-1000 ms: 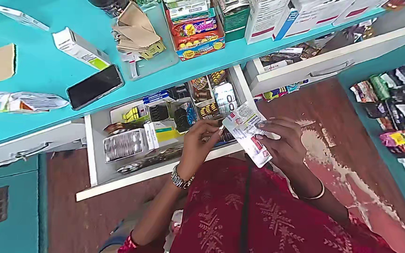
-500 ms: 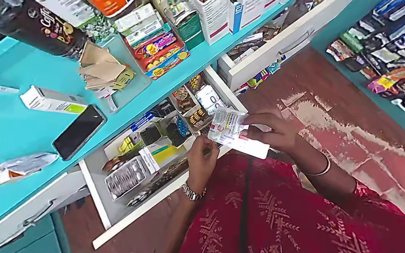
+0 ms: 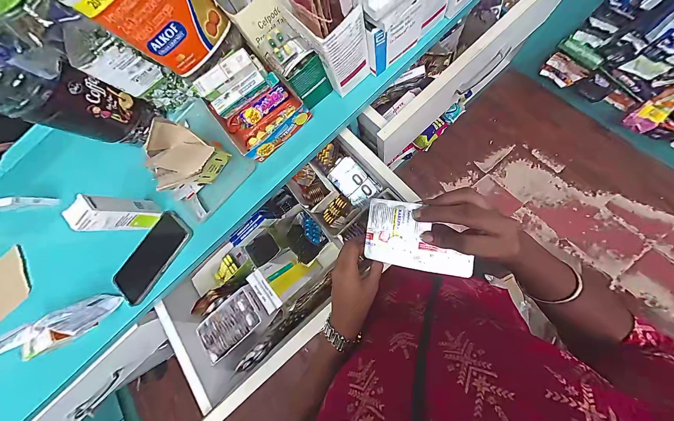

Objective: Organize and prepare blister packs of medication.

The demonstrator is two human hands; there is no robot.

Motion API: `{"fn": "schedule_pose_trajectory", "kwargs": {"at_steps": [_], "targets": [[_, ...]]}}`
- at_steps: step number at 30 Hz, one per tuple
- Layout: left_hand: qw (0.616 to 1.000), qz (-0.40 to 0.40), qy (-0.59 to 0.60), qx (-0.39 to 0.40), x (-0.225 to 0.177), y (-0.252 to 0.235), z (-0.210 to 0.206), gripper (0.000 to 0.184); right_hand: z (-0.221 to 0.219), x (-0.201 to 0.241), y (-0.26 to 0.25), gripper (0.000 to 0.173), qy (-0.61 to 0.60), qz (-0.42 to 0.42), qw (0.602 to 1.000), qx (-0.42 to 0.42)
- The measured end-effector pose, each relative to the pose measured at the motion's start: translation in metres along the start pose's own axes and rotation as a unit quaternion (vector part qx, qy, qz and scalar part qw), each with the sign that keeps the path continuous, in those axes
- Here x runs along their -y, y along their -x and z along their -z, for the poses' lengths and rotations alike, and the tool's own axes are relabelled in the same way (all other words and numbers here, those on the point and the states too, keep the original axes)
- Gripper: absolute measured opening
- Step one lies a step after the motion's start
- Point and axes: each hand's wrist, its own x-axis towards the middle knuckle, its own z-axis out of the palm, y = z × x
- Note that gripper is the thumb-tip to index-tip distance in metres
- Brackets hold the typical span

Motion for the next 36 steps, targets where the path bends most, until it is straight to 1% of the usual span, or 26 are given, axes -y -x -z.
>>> {"fn": "schedule_pose_trajectory", "kwargs": {"at_steps": [5,7,11,14,17,18,19,21,24,27,29,32,34,36], "targets": [[1.0,-0.005,-0.029,0.01,0.003,-0.006,0.0,0.017,0.015,-0.004,0.014,0.004,0.02,-0.025,0.999,-0.008],[0.999,0.011,-0.045,0.021,0.004,-0.009,-0.001,0.019,0.028,-0.009,0.024,0.004,0.027,-0.036,0.999,-0.014],[0.993,0.1,-0.038,0.046,0.0,-0.012,-0.003,0.025,0.064,-0.018,0.042,0.006,0.029,-0.063,0.997,-0.025],[0.985,0.167,-0.02,0.034,-0.002,-0.013,-0.002,0.027,0.083,-0.033,0.047,0.011,0.002,-0.075,0.997,-0.027],[0.977,0.213,-0.002,0.004,-0.006,-0.01,-0.002,0.024,0.087,-0.047,0.049,0.004,-0.026,-0.072,0.997,-0.028],[0.975,0.223,-0.004,-0.011,-0.008,-0.009,-0.004,0.023,0.087,-0.05,0.05,0.005,-0.036,-0.076,0.996,-0.029],[0.973,0.228,-0.014,-0.027,-0.011,-0.009,-0.007,0.023,0.087,-0.053,0.05,0.007,-0.043,-0.084,0.995,-0.028],[0.971,0.224,-0.07,-0.04,-0.017,-0.009,-0.015,0.025,0.085,-0.059,0.05,0.007,-0.057,-0.104,0.992,-0.037],[0.963,0.246,-0.113,-0.01,-0.023,-0.007,-0.018,0.026,0.083,-0.066,0.049,0.007,-0.078,-0.146,0.984,-0.058],[0.954,0.286,-0.085,0.031,-0.028,-0.009,-0.013,0.028,0.08,-0.069,0.048,0.01,-0.085,-0.189,0.976,-0.065],[0.954,0.289,-0.064,0.041,-0.027,-0.01,-0.012,0.027,0.075,-0.066,0.048,0.016,-0.102,-0.238,0.962,-0.086],[0.95,0.304,-0.034,0.063,-0.026,-0.01,-0.009,0.028,0.063,-0.052,0.04,0.027,-0.157,-0.353,0.914,-0.122],[0.949,0.308,-0.023,0.069,-0.027,-0.011,-0.007,0.028,0.052,-0.051,0.03,0.025,-0.196,-0.393,0.89,-0.124],[0.949,0.308,-0.008,0.066,-0.026,-0.01,-0.007,0.028,0.039,-0.051,0.019,0.021,-0.216,-0.411,0.88,-0.1]]}}
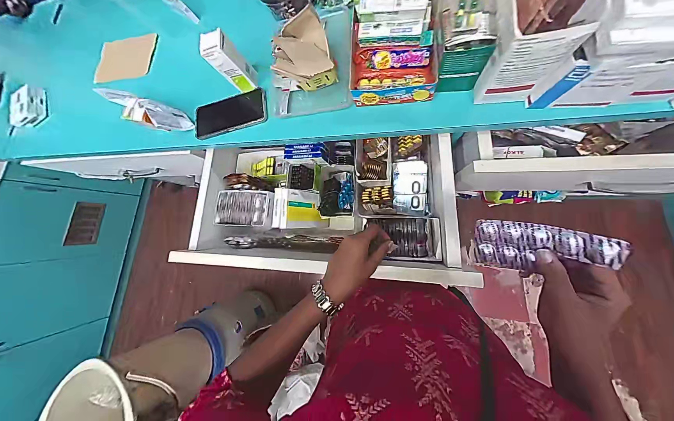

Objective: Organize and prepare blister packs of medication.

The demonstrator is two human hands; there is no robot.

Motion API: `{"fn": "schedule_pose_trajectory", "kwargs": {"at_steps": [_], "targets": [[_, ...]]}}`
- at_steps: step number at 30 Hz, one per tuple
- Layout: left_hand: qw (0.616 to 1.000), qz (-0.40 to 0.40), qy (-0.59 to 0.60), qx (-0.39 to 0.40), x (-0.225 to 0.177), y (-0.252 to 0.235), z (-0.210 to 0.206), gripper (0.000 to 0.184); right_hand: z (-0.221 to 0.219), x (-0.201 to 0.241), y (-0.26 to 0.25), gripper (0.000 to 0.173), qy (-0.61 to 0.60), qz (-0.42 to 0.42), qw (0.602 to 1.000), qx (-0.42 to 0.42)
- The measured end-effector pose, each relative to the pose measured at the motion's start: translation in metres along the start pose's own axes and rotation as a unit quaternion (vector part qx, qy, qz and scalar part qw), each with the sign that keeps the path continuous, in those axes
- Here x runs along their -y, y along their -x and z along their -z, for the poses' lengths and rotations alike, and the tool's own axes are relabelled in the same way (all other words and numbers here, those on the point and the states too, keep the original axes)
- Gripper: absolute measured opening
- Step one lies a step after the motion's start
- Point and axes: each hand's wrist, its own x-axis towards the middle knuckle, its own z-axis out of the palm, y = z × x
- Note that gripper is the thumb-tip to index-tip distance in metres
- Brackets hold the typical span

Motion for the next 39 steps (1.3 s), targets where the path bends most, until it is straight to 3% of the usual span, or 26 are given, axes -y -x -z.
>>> {"fn": "schedule_pose_trajectory", "kwargs": {"at_steps": [10,13,15,19,24,29,35,39], "targets": [[0.998,-0.052,0.047,0.006,0.006,0.005,0.004,0.025,-0.058,-0.004,-0.03,0.003,0.107,0.002,0.986,0.126],[0.995,-0.066,0.07,0.007,0.006,0.008,0.009,0.025,-0.061,-0.008,-0.034,0.035,0.224,0.074,0.945,0.225],[0.993,-0.081,0.083,0.005,0.007,0.009,0.009,0.024,-0.068,-0.007,-0.035,0.039,0.285,0.119,0.914,0.262],[0.99,-0.091,0.103,-0.002,0.01,0.015,0.01,0.023,-0.082,-0.008,-0.035,0.038,0.289,0.114,0.919,0.241],[0.984,-0.127,0.113,-0.059,0.014,0.02,0.006,0.019,-0.089,0.0,-0.033,0.033,0.232,0.075,0.961,0.13],[0.982,-0.125,0.139,-0.023,0.017,0.023,0.004,0.02,-0.088,0.004,-0.03,0.025,0.143,0.043,0.987,0.055],[0.979,-0.111,0.171,0.003,0.018,0.028,0.005,0.021,-0.08,0.001,-0.022,0.021,0.121,0.049,0.99,0.059],[0.975,-0.129,0.182,-0.007,0.019,0.033,0.002,0.021,-0.075,0.006,-0.017,0.024,0.172,0.032,0.977,0.126]]}}
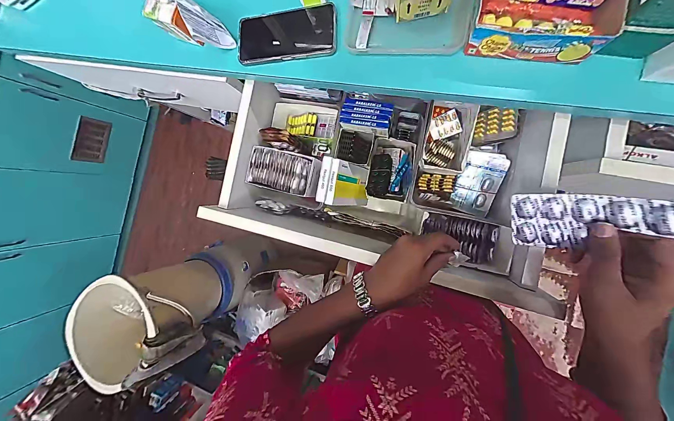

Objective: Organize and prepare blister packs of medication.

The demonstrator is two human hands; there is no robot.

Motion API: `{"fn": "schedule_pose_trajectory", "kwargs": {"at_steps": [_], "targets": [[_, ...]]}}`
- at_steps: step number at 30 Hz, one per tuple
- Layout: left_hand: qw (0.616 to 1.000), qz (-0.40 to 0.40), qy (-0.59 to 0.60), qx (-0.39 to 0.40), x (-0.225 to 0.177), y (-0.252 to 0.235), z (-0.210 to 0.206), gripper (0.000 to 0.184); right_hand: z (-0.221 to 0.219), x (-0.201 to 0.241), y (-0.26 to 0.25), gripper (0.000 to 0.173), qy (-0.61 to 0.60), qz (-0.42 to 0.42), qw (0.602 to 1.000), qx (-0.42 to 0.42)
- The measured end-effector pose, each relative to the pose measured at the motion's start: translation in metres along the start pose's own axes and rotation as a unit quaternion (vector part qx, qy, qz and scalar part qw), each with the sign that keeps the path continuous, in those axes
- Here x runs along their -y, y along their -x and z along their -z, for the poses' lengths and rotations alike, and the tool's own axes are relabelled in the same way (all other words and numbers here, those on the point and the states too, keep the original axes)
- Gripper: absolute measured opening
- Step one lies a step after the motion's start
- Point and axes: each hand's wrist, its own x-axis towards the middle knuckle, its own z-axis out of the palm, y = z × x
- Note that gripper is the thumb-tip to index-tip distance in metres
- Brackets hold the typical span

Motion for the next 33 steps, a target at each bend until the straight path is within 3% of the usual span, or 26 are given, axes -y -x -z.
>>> {"fn": "schedule_pose_trajectory", "kwargs": {"at_steps": [3,11,13,18,25,30,32,33], "targets": [[1.0,0.004,0.015,0.009,-0.001,0.002,-0.001,0.021,0.004,-0.005,0.003,0.039,0.096,0.017,0.992,0.083],[0.999,0.017,0.04,0.031,-0.002,0.007,0.002,0.022,-0.005,-0.009,0.004,0.039,0.21,0.069,0.95,0.221],[1.0,0.022,0.02,0.007,-0.003,0.008,0.003,0.022,-0.005,-0.006,0.002,0.038,0.209,0.051,0.96,0.18],[0.991,0.025,-0.103,-0.083,0.003,0.005,0.007,0.022,0.019,-0.009,-0.007,0.028,0.12,-0.008,0.992,-0.028],[0.99,0.021,-0.124,-0.062,0.005,-0.016,0.011,0.022,0.016,-0.005,0.0,0.011,0.037,-0.033,0.997,-0.063],[0.989,0.016,-0.139,-0.045,0.003,-0.03,0.006,0.028,0.0,-0.001,0.032,0.012,-0.052,-0.133,0.986,-0.09],[0.997,0.039,-0.057,-0.039,0.001,-0.034,0.003,0.032,-0.008,0.0,0.045,0.011,-0.08,-0.148,0.978,-0.124],[0.997,0.065,0.041,-0.026,-0.002,-0.037,0.004,0.033,-0.013,0.002,0.048,0.009,-0.084,-0.139,0.976,-0.145]]}}
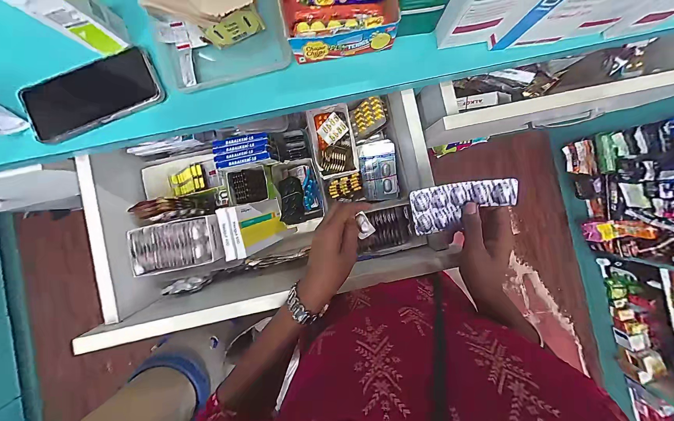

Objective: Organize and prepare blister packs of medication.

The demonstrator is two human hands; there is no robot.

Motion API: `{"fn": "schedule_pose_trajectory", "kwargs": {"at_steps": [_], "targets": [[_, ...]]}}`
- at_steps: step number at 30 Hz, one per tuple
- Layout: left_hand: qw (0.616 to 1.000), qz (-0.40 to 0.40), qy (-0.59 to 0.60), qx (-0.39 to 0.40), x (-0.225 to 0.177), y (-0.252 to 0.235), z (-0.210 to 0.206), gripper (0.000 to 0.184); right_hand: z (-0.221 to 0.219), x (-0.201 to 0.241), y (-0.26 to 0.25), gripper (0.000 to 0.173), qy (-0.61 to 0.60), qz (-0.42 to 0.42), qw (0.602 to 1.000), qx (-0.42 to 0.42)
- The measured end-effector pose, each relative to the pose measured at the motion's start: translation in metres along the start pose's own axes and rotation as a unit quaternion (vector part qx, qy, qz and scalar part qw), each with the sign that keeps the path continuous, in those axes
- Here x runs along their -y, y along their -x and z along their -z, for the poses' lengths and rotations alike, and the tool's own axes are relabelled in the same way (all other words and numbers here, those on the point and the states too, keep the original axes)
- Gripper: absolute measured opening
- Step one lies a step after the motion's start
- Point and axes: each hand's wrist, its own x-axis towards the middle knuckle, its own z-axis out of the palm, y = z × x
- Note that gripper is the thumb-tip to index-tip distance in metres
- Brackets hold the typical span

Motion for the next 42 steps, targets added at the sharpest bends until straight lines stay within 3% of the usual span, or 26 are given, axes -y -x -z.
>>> {"fn": "schedule_pose_trajectory", "kwargs": {"at_steps": [3,8,11,14,17,21,25,28,32,36,39,42], "targets": [[0.965,0.072,0.248,0.041,-0.018,-0.011,0.002,0.035,-0.007,-0.003,0.0,0.009,-0.022,0.042,0.998,-0.04],[0.948,0.052,0.311,0.026,-0.04,-0.032,-0.009,0.037,-0.008,-0.01,-0.014,0.008,-0.129,0.035,0.99,-0.044],[0.941,0.036,0.331,0.055,-0.055,-0.038,-0.038,0.036,0.008,-0.013,-0.03,0.011,-0.259,-0.033,0.964,-0.055],[0.935,0.033,0.342,0.089,-0.067,-0.044,-0.086,0.035,0.061,-0.019,-0.041,0.019,-0.289,-0.086,0.951,-0.072],[0.931,0.068,0.339,0.115,-0.077,-0.055,-0.154,0.036,0.142,-0.035,-0.043,0.018,-0.278,-0.089,0.952,-0.098],[0.895,0.139,0.419,0.063,-0.102,-0.068,-0.245,0.035,0.242,-0.049,-0.048,0.016,-0.232,-0.065,0.967,-0.086],[0.857,0.194,0.465,0.106,-0.13,-0.063,-0.304,0.044,0.301,-0.046,-0.045,0.02,-0.201,-0.027,0.977,-0.07],[0.824,0.219,0.505,0.137,-0.147,-0.061,-0.324,0.054,0.321,-0.044,-0.055,0.017,-0.222,-0.005,0.972,-0.082],[0.801,0.192,0.551,0.134,-0.144,-0.052,-0.313,0.054,0.315,-0.031,-0.069,0.018,-0.245,0.009,0.968,-0.058],[0.796,0.159,0.575,0.103,-0.124,-0.032,-0.267,0.055,0.268,-0.02,-0.076,0.019,-0.239,0.0,0.97,0.036],[0.824,0.118,0.548,0.078,-0.107,-0.018,-0.213,0.053,0.208,-0.008,-0.082,0.022,-0.243,0.007,0.963,0.118],[0.899,0.071,0.433,0.015,-0.09,-0.009,-0.143,0.041,0.136,0.006,-0.095,0.026,-0.22,0.025,0.958,0.185]]}}
